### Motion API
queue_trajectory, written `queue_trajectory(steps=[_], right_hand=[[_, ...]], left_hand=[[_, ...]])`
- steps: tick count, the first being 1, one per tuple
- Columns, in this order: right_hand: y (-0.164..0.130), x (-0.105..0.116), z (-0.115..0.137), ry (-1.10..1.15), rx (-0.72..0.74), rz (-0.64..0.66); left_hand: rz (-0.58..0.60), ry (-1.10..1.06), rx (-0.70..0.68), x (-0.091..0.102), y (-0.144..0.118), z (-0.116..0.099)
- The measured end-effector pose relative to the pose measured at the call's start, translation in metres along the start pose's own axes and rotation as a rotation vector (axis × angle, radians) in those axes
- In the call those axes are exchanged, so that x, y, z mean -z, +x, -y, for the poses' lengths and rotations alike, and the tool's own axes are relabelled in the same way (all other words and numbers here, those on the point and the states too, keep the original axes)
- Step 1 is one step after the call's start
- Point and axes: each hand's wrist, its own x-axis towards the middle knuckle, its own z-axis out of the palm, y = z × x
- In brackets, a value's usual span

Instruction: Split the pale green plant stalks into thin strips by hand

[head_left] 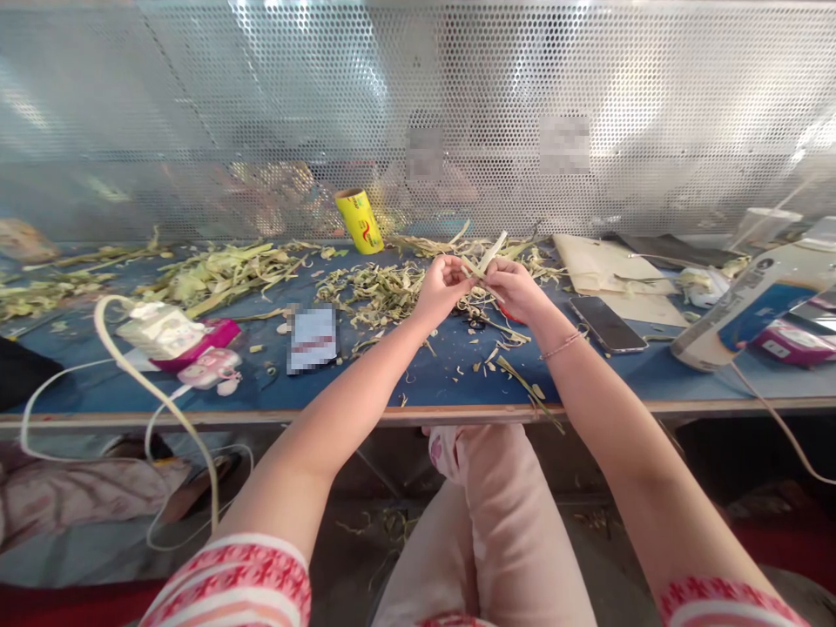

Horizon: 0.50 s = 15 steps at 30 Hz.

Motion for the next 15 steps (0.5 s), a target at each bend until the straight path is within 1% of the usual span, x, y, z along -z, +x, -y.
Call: queue_trajectory(steps=[4,7,11,15], right_hand=[[-0.0009,-0.0001,0.0027,0.072,-0.047,0.009],[-0.0018,0.0004,0.0048,0.114,-0.097,0.025],[-0.0027,0.0001,0.0052,0.08,-0.124,-0.038],[-0.0028,-0.0026,0.0023,-0.005,-0.096,-0.084]], left_hand=[[-0.019,-0.034,-0.002,0.0021,0.0036,0.007],[0.002,-0.002,-0.019,0.0027,0.0033,0.0088],[0.06,0.108,-0.079,0.001,-0.0016,0.0062],[0.057,0.184,-0.116,-0.0007,-0.0048,0.0052]])
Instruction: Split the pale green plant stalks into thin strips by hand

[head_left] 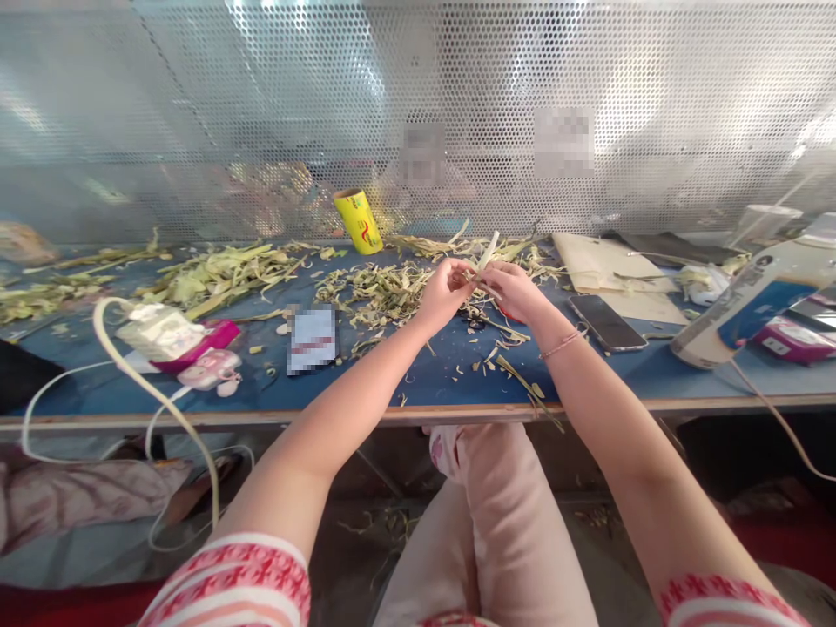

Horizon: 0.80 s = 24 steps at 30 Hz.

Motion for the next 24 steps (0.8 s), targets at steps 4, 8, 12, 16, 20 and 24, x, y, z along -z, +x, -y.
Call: queue_trajectory(steps=[4,8,12,16,20,24], right_hand=[[-0.0006,-0.003,-0.001,-0.038,-0.006,-0.026],[-0.0012,-0.0032,0.0001,-0.006,-0.038,-0.049],[0.0006,0.0004,-0.0019,0.072,-0.075,-0.062],[0.0032,0.0049,-0.0056,0.111,-0.075,-0.051],[0.0032,0.0061,-0.0052,0.131,-0.055,-0.041],[0.0007,0.0037,-0.0006,0.101,-0.062,-0.053]], left_hand=[[0.001,0.003,-0.003,-0.0015,0.0004,0.0012],[-0.027,-0.086,0.04,-0.0037,0.0008,0.0009],[-0.076,-0.14,0.094,-0.0053,0.0005,0.0],[-0.081,-0.161,0.101,-0.006,0.0,-0.0007],[-0.068,-0.16,0.087,-0.0059,-0.0011,-0.0028],[-0.047,-0.152,0.072,-0.0058,-0.0014,-0.0021]])
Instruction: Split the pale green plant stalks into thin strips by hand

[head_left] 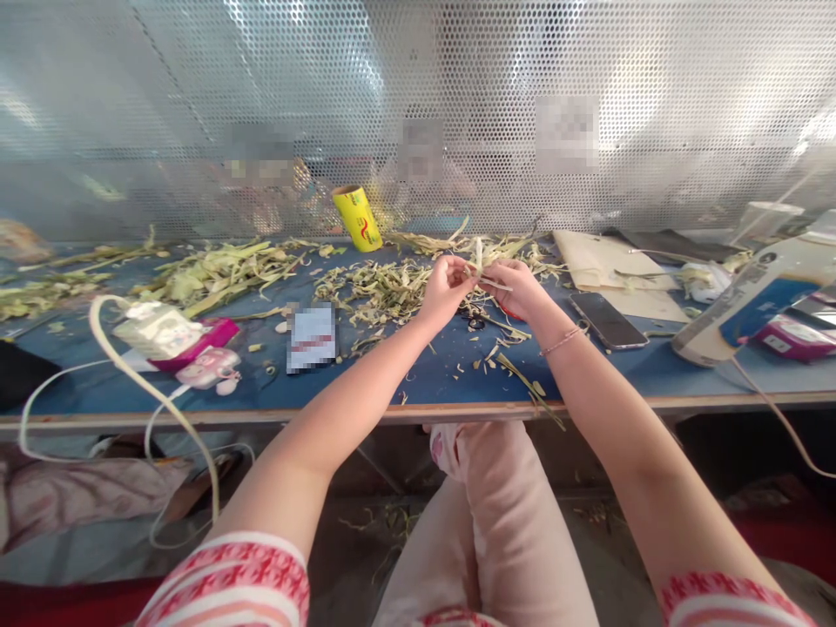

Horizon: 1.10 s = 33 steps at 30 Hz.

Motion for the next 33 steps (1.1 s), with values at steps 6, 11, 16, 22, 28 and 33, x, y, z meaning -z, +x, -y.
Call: queue_trajectory(steps=[6,11,16,22,28,33], right_hand=[[-0.001,-0.004,0.001,-0.121,0.034,-0.039],[0.0,-0.004,-0.001,-0.17,0.089,-0.057],[-0.002,-0.007,0.001,-0.108,0.031,-0.06],[-0.003,-0.008,0.003,-0.06,0.023,-0.025],[-0.003,-0.007,0.004,-0.086,0.059,0.03],[-0.001,-0.003,0.001,-0.156,0.077,0.085]], left_hand=[[0.001,0.036,-0.023,-0.003,0.0,0.007],[-0.006,0.05,-0.038,-0.005,-0.002,0.011],[-0.026,0.048,-0.018,-0.005,-0.002,0.009],[-0.028,0.009,-0.014,-0.006,-0.001,0.008],[-0.012,-0.005,-0.024,-0.002,0.0,0.011],[-0.005,-0.033,0.05,0.0,-0.001,0.011]])
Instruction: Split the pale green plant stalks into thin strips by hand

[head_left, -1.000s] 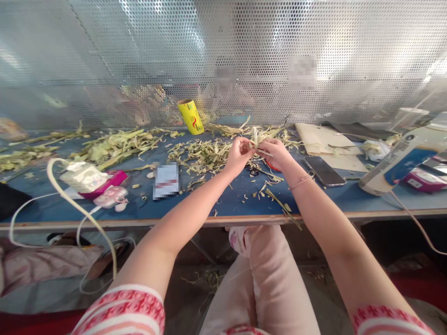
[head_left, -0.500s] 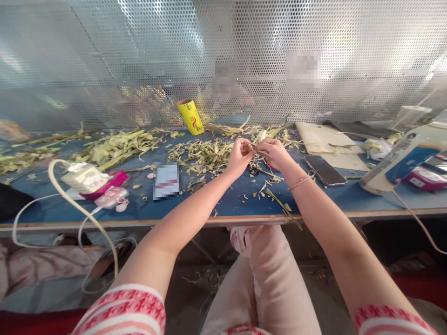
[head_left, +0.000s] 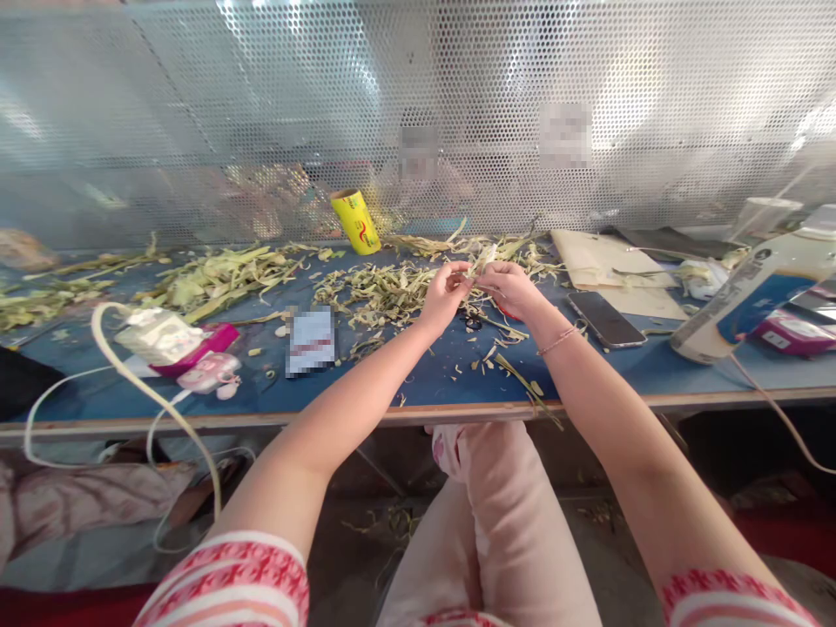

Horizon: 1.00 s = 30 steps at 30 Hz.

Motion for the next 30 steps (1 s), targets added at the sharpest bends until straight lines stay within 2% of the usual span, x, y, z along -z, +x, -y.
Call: queue_trajectory(steps=[5,11,15,18,25,30], right_hand=[[0.0,0.001,0.0,-0.054,0.051,0.038],[0.001,-0.001,-0.003,-0.148,0.158,0.007],[0.002,-0.001,-0.007,-0.175,0.188,0.035],[0.003,-0.002,-0.01,-0.187,0.122,-0.022],[0.007,-0.006,-0.016,-0.237,-0.088,-0.278],[0.007,-0.007,-0.012,-0.173,-0.299,-0.322]], left_hand=[[-0.033,-0.185,0.112,-0.004,-0.001,-0.004],[-0.048,-0.332,0.226,-0.005,0.001,-0.005],[-0.068,-0.354,0.31,-0.001,0.005,-0.003],[-0.112,-0.338,0.324,0.003,0.007,-0.003],[-0.243,-0.476,0.377,-0.003,0.002,-0.017],[-0.292,-0.503,0.388,-0.006,0.001,-0.023]])
